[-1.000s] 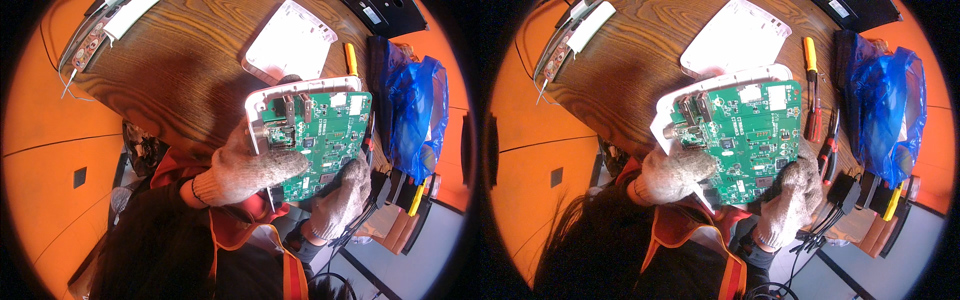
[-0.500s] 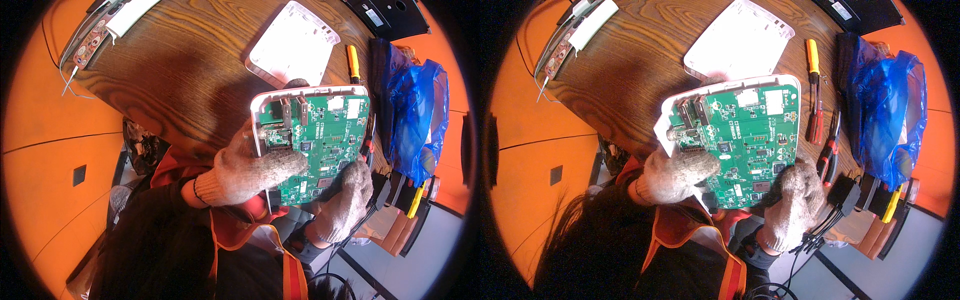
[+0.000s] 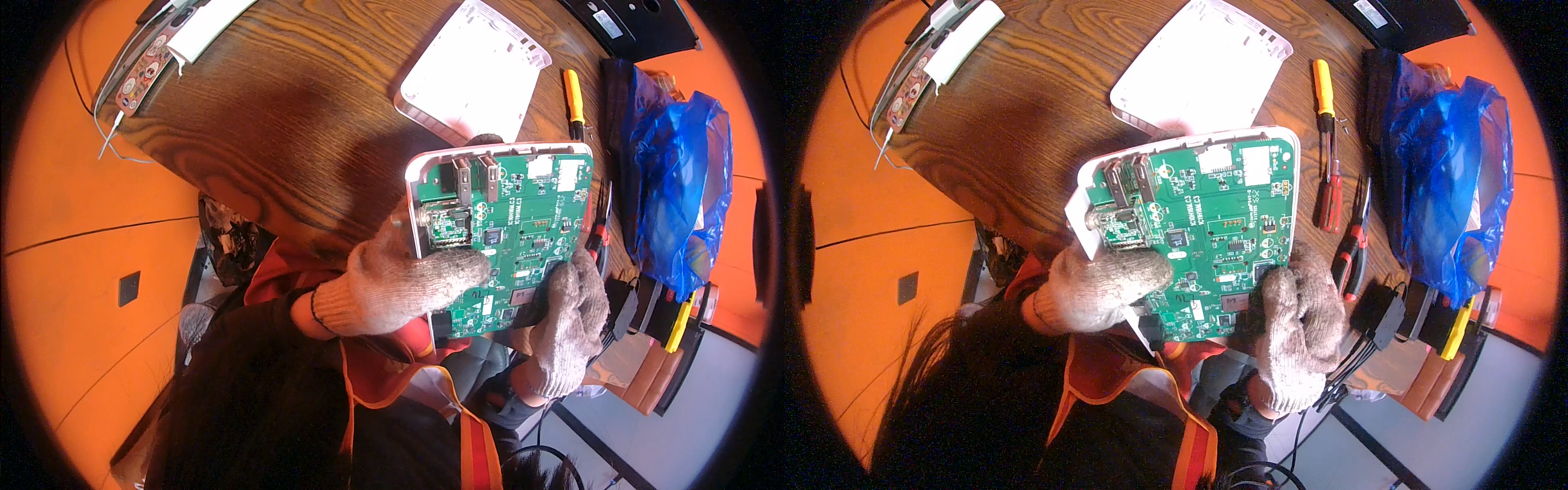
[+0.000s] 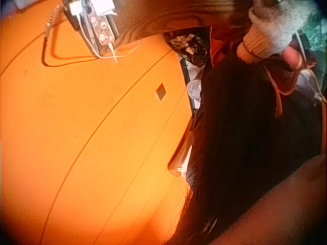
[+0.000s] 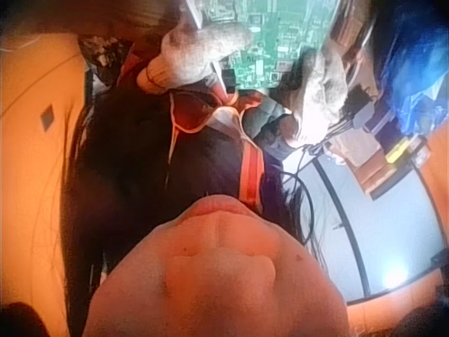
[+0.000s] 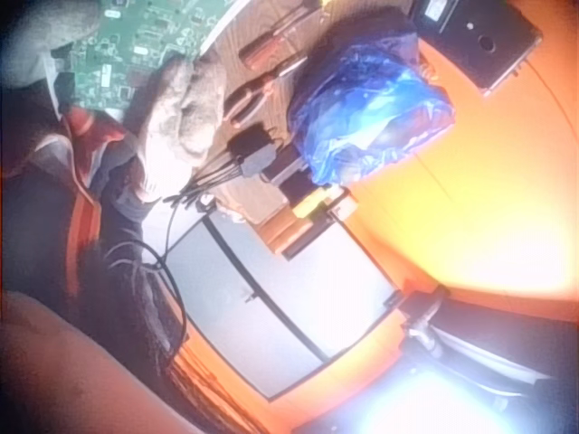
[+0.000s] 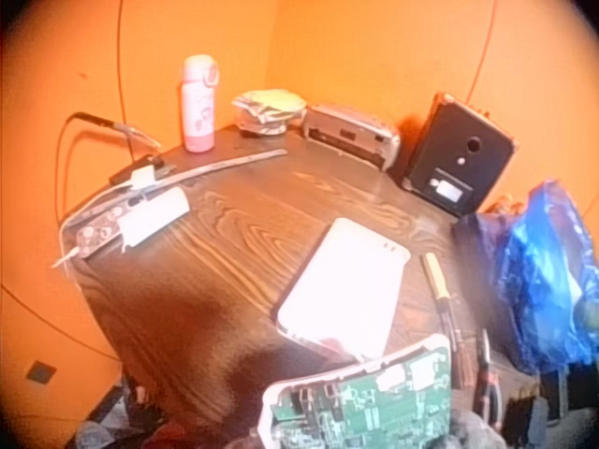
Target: The person puts on gloves, handles a green circuit board, and places it into a white plastic housing. They then use a screwdriver to fasten screws into the housing, securing the assembly.
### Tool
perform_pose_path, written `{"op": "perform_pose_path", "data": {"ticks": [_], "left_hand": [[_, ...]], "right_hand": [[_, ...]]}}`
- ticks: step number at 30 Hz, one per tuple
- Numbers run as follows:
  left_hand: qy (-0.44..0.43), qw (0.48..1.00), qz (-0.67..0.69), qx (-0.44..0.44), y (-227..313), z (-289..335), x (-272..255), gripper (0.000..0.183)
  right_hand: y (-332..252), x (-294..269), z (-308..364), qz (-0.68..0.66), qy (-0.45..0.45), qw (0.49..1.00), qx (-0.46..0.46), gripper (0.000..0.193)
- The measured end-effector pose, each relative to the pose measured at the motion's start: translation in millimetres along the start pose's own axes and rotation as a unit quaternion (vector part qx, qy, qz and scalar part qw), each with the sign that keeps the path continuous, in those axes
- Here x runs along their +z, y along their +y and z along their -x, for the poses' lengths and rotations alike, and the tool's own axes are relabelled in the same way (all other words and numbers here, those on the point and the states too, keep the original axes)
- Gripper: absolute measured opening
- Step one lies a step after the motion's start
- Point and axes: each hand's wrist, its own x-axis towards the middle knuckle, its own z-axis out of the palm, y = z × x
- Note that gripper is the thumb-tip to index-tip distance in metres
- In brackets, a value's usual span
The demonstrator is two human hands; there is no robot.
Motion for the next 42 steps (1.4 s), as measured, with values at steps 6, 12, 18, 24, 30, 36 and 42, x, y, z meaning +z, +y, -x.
{"op": "perform_pose_path", "data": {"ticks": [6, 12, 18, 24, 30, 36, 42], "left_hand": [[-0.012, 0.989, 0.121, -0.080, 4.2, -1.7, 1.2, 0.031], [0.024, 0.965, 0.203, -0.164, 6.3, -2.4, 2.2, 0.035], [0.025, 0.963, 0.224, -0.145, 6.2, -4.9, 3.2, 0.043], [0.013, 0.955, 0.270, -0.127, 7.4, -3.8, 3.0, 0.038], [0.009, 0.942, 0.304, -0.138, 0.4, -2.3, -0.2, 0.037], [0.000, 0.953, 0.284, -0.110, -9.0, 2.1, -6.5, 0.034], [-0.029, 0.957, 0.284, -0.054, -12.1, 3.4, -8.3, 0.028]], "right_hand": [[-2.2, -1.4, 2.0, 0.060, 0.001, 0.998, -0.036, 0.026], [-5.8, 4.5, 10.8, -0.067, 0.023, 0.990, 0.123, 0.034], [-0.9, 13.1, 11.3, -0.144, 0.083, 0.979, 0.122, 0.041], [6.3, 9.5, 3.4, 0.018, 0.070, 0.991, -0.112, 0.034], [-1.7, 10.7, 6.9, -0.267, 0.058, 0.957, 0.092, 0.027], [1.5, 4.0, 6.7, 0.019, 0.044, 0.996, -0.078, 0.029], [-6.4, 1.7, 7.4, -0.239, 0.040, 0.959, 0.148, 0.029]]}}
